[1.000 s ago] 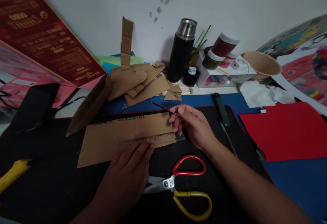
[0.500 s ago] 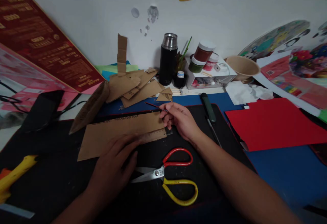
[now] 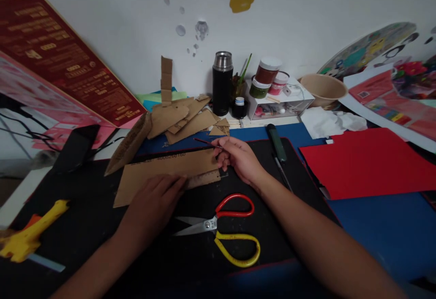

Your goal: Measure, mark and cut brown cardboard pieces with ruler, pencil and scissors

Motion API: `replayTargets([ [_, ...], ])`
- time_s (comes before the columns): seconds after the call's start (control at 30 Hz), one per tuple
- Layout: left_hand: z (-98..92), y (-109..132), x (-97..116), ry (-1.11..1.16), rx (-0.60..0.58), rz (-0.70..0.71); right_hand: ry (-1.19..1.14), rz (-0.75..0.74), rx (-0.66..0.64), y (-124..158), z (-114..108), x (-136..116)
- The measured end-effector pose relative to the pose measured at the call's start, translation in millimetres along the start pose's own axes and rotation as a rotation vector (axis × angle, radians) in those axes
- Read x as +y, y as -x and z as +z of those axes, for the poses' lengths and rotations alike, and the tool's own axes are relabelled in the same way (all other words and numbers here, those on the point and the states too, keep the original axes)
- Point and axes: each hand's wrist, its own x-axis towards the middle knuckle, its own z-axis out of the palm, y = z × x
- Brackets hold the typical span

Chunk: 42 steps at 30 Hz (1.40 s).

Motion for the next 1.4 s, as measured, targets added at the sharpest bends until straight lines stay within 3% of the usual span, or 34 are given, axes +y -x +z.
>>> replayTargets([
  [0.13,-9.6,6,-4,-0.095,0.049,0.093,-0.002,-0.001,-0.006,0,-1,1],
  [0.3,-27.2,8,-9,-0.062,0.217,0.166,-0.002,0.003,-0.012,0,-2,1],
  [0.43,-22.8,-4,-3,-0.038,0.264,0.287,-0.006,0.006,-0.003,0,-2,0],
  [0.6,2.3,-14,5,0.097,0.152,0.301,0.003,0.007,0.005,0,-2,-2],
  [0.73,9.9,-9,2,0.15,0.066,0.303,0.023,0.013,0.004,2,-2,-3],
  [1.03,2.2,-7,2,0.261,0.042,0.337,0.087,0.014,0.008,4,1,-3],
  [1.4,6.9,-16,11,0.321,0.116,0.397,0.116,0.015,0.019,5,4,-6],
])
